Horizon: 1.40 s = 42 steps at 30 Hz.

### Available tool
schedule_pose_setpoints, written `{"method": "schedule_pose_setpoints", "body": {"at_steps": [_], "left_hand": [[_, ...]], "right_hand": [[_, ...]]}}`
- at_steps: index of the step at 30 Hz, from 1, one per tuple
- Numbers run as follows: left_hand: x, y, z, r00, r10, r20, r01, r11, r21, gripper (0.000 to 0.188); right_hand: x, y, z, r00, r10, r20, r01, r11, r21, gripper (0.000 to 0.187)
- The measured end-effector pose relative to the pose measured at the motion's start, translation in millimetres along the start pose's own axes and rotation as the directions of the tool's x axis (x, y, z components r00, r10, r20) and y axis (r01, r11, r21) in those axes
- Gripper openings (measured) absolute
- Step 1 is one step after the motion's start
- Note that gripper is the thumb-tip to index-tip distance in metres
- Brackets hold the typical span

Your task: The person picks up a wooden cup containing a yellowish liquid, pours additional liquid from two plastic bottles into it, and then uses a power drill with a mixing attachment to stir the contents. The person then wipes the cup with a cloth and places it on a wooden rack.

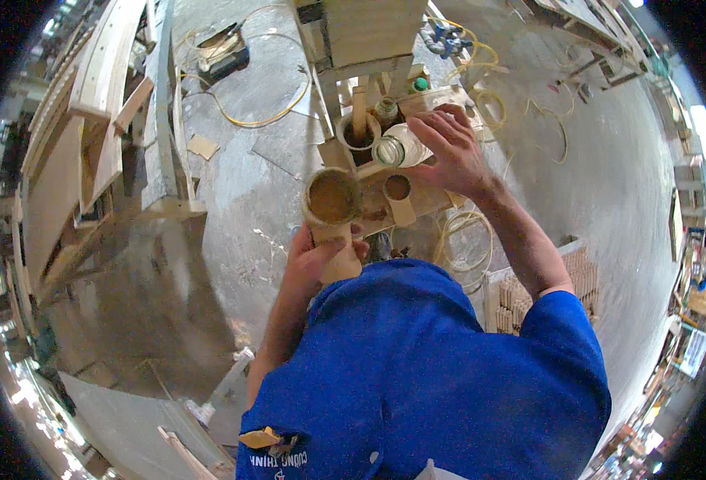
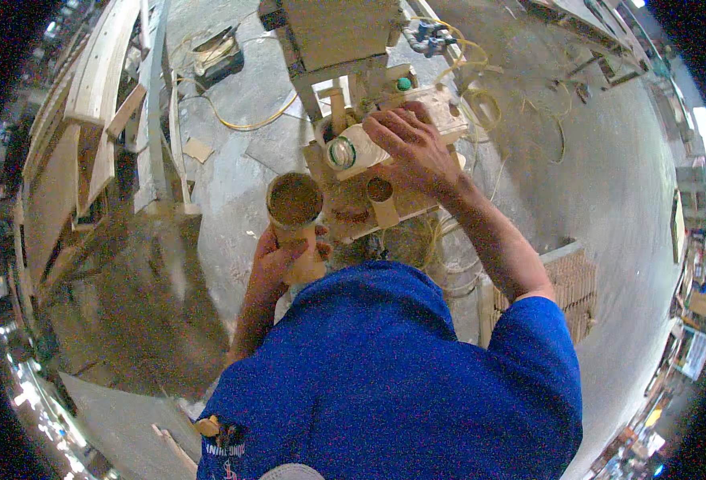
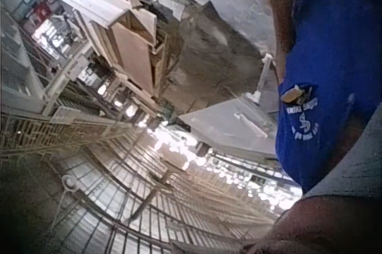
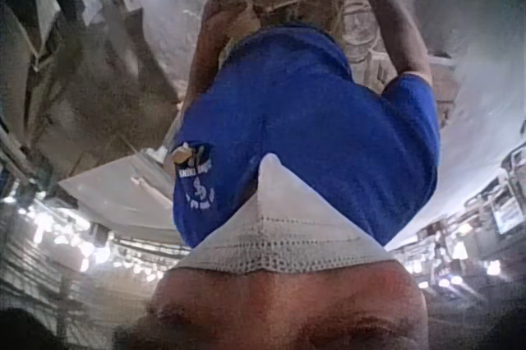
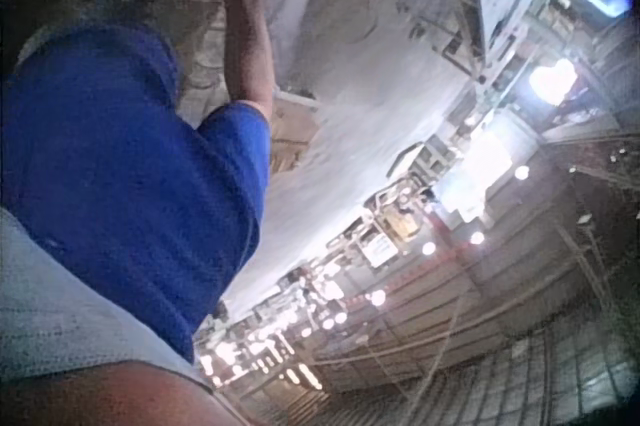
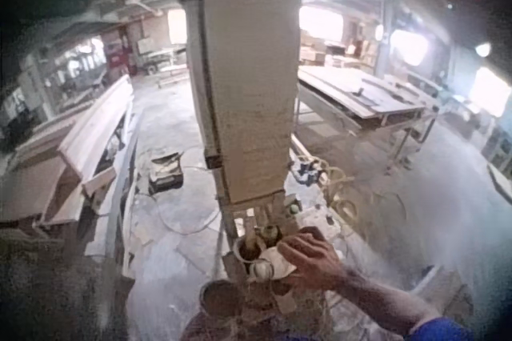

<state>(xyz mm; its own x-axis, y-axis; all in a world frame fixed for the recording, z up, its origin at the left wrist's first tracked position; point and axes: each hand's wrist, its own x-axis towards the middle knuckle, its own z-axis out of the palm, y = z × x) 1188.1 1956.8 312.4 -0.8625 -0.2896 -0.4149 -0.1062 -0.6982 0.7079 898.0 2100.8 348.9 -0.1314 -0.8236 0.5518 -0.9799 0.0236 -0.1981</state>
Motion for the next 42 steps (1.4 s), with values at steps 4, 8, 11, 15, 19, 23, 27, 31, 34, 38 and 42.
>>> {"method": "schedule_pose_setpoints", "body": {"at_steps": [4, 8, 11, 15, 19, 23, 27, 31, 34, 38, 42], "left_hand": [[-7, 3, 17, 0.999, 0.044, -0.011, -0.044, 0.999, -0.005, 0.042], [-13, 2, 22, 0.994, 0.090, 0.056, -0.086, 0.995, -0.059, 0.046], [-22, 7, 27, 0.993, 0.107, 0.053, -0.102, 0.992, -0.080, 0.048], [-28, 7, 28, 0.991, 0.120, 0.052, -0.114, 0.989, -0.098, 0.049], [-30, 4, 24, 0.985, 0.166, 0.046, -0.162, 0.983, -0.086, 0.048], [-33, 7, 27, 0.989, 0.146, 0.036, -0.143, 0.987, -0.080, 0.048], [-33, 5, 25, 0.985, 0.169, 0.042, -0.161, 0.976, -0.144, 0.048], [-33, 10, 27, 0.981, 0.182, 0.071, -0.159, 0.956, -0.245, 0.051], [-30, 10, 21, 0.969, 0.220, 0.115, -0.195, 0.961, -0.197, 0.052], [-29, 14, 23, 0.971, 0.221, 0.092, -0.202, 0.963, -0.180, 0.052], [-30, 19, 24, 0.977, 0.191, 0.096, -0.175, 0.972, -0.156, 0.052]], "right_hand": [[22, -15, -16, 0.984, -0.172, 0.039, 0.173, 0.984, -0.040, 0.071], [38, -30, -30, 0.957, -0.266, 0.116, 0.274, 0.960, -0.057, 0.072], [49, -42, -37, 0.933, -0.309, 0.185, 0.331, 0.938, -0.106, 0.073], [61, -50, -43, 0.903, -0.385, 0.190, 0.413, 0.900, -0.140, 0.071], [69, -50, -43, 0.883, -0.436, 0.174, 0.464, 0.867, -0.181, 0.069], [78, -50, -48, 0.867, -0.472, 0.162, 0.497, 0.845, -0.196, 0.070], [85, -59, -57, 0.869, -0.453, 0.199, 0.487, 0.853, -0.187, 0.072], [86, -63, -58, 0.879, -0.435, 0.193, 0.466, 0.869, -0.163, 0.074], [86, -62, -55, 0.889, -0.433, 0.147, 0.451, 0.883, -0.128, 0.073], [85, -63, -55, 0.899, -0.411, 0.151, 0.430, 0.894, -0.125, 0.072], [82, -62, -54, 0.903, -0.402, 0.152, 0.421, 0.898, -0.126, 0.072]]}}
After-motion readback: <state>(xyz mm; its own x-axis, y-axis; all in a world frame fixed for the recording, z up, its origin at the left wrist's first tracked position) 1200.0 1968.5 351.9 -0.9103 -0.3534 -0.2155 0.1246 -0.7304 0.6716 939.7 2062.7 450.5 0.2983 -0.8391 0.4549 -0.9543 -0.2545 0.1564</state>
